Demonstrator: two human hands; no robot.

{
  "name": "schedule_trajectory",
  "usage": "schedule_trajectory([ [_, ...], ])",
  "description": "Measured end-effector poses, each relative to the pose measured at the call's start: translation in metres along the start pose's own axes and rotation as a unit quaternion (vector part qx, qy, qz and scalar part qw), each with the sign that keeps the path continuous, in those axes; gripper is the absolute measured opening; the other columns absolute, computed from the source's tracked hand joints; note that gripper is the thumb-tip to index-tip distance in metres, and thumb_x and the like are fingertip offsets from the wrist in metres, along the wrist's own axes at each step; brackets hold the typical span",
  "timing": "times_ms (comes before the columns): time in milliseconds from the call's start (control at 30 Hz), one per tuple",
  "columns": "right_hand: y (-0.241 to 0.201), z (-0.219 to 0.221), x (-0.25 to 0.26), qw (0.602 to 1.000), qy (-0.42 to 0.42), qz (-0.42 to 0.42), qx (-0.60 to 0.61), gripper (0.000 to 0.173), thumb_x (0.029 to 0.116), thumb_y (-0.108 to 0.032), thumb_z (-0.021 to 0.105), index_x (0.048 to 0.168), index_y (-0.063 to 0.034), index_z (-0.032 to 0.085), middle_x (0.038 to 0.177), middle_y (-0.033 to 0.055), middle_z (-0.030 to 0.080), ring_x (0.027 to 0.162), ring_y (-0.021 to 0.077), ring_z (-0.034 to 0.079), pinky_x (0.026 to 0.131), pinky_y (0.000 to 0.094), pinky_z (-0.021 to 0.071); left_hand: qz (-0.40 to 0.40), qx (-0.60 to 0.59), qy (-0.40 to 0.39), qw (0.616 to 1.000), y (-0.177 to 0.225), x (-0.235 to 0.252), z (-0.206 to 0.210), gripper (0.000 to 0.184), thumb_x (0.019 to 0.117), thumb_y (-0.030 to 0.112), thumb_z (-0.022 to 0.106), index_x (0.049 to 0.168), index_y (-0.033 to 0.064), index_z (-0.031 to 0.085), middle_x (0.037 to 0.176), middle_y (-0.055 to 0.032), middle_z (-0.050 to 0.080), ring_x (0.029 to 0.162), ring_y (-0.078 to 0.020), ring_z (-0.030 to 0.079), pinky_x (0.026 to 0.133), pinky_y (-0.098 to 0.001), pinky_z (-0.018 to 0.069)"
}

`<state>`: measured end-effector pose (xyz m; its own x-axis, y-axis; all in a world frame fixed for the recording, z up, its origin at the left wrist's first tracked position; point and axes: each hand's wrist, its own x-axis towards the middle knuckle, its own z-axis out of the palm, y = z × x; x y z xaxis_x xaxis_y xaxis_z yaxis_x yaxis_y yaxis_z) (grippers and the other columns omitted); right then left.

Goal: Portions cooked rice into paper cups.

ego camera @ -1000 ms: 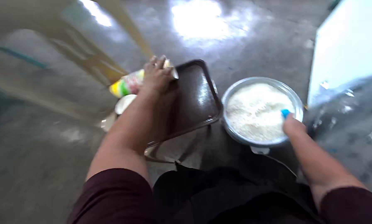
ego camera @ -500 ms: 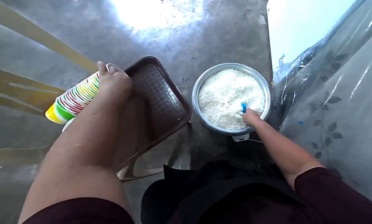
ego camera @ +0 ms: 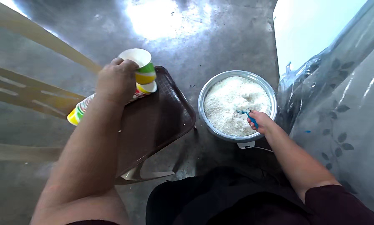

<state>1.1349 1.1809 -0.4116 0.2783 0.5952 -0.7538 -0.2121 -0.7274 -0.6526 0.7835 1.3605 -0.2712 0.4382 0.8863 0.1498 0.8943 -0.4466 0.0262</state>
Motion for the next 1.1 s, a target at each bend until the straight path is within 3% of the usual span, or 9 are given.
schedule_trajectory([
  [167,0.042,-0.029,0.083,0.998,-0.031,-0.05,0.035,0.031,0.1124,-0.023,0.039,0.141,-0.0126,0.048,0.071,-0.0001,0.052,0.047,0.0054,0.043,0.042,0.0187,0.0373,0.032,-0.077,0.091,0.992,-0.005,-0.033,0.026,0.037,0.1001,0.021,0.045,0.109,-0.0116,0.06,0.115,-0.0355,0.059,0.109,-0.0538,0.06,0.091,-0.0671,0.0471],
  [300,0.043,-0.026,0.075,0.997,-0.029,-0.058,0.041,0.031,0.1127,-0.02,0.036,0.14,-0.0104,0.046,0.069,0.0002,0.052,0.046,0.0051,0.045,0.041,0.0179,0.0378,0.06,-0.11,0.048,0.991,-0.012,-0.04,0.061,0.056,0.083,0.045,0.081,0.099,-0.006,0.065,0.129,-0.0313,0.057,0.121,-0.0501,0.056,0.1,-0.066,0.0449],
  [400,0.036,-0.023,0.065,0.996,-0.036,-0.066,0.051,0.03,0.1128,-0.02,0.036,0.139,-0.0105,0.047,0.069,0.0008,0.052,0.046,0.0058,0.045,0.041,0.0182,0.0383,0.02,-0.167,0.034,0.985,-0.01,-0.046,0.087,0.08,0.0722,0.038,0.092,0.133,0.0018,0.056,0.161,-0.0313,0.026,0.124,-0.0479,0.058,0.096,-0.06,0.053],
  [500,0.026,-0.023,0.054,0.994,-0.047,-0.081,0.058,0.033,0.1128,-0.02,0.037,0.142,-0.0111,0.047,0.07,0.001,0.052,0.047,0.0061,0.045,0.043,0.0186,0.0386,-0.149,-0.152,-0.005,0.977,0.001,-0.053,0.092,0.121,0.0704,0.047,0.092,0.164,0.0188,0.02,0.168,-0.0282,0.005,0.129,-0.0535,0.052,0.095,-0.0661,0.0505],
  [600,0.013,-0.024,0.042,0.99,-0.074,-0.107,0.056,0.031,0.1133,-0.022,0.035,0.139,-0.0109,0.049,0.069,0.0005,0.051,0.047,0.0056,0.044,0.042,0.018,0.038,-0.24,-0.148,-0.057,0.958,0.013,-0.059,0.08,0.131,0.0704,0.046,0.093,0.166,0.0236,0.005,0.157,-0.0318,0.032,0.109,-0.0556,0.062,0.085,-0.0735,0.0503],
  [733,-0.013,-0.029,0.019,0.98,-0.12,-0.156,0.039,0.032,0.1132,-0.021,0.034,0.14,-0.0124,0.048,0.069,-0.0009,0.053,0.046,0.0038,0.045,0.041,0.0164,0.0382,-0.114,-0.285,0.009,0.952,0.064,-0.069,0.055,0.138,0.0653,0.03,0.097,0.165,0.014,0.002,0.148,-0.0314,0.044,0.122,-0.0483,0.058,0.098,-0.0666,0.0498],
  [900,-0.047,-0.03,-0.024,0.957,-0.138,-0.246,-0.063,0.045,0.1072,-0.007,0.037,0.152,-0.0141,0.04,0.069,-0.0009,0.053,0.046,0.0031,0.045,0.042,0.0167,0.0398,0.01,-0.488,-0.082,0.869,0.153,-0.038,0.081,0.142,0.0654,0.019,0.097,0.164,0.0173,-0.006,0.126,-0.0234,0.064,0.106,-0.029,0.07,0.094,-0.0508,0.0579],
  [967,-0.057,-0.029,-0.037,0.917,-0.068,-0.317,-0.233,0.057,0.1042,-0.005,0.043,0.16,-0.0128,0.032,0.075,0.0043,0.057,0.052,0.0099,0.048,0.049,0.0258,0.0426,0.025,-0.525,-0.098,0.845,0.171,-0.021,0.096,0.141,0.066,0.016,0.096,0.164,0.0159,-0.006,0.137,-0.025,0.057,0.116,-0.0299,0.066,0.101,-0.0502,0.0545],
  [1100,-0.06,-0.005,-0.06,0.718,0.091,-0.359,-0.589,0.067,0.1044,-0.003,0.046,0.165,-0.019,0.023,0.112,0.0265,0.068,0.099,0.0465,0.069,0.081,0.0637,0.0551,0.046,-0.561,-0.058,0.824,0.197,-0.008,0.123,0.143,0.0647,0.015,0.096,0.164,0.0143,-0.007,0.139,-0.0243,0.056,0.118,-0.0277,0.066,0.101,-0.047,0.0552],
])
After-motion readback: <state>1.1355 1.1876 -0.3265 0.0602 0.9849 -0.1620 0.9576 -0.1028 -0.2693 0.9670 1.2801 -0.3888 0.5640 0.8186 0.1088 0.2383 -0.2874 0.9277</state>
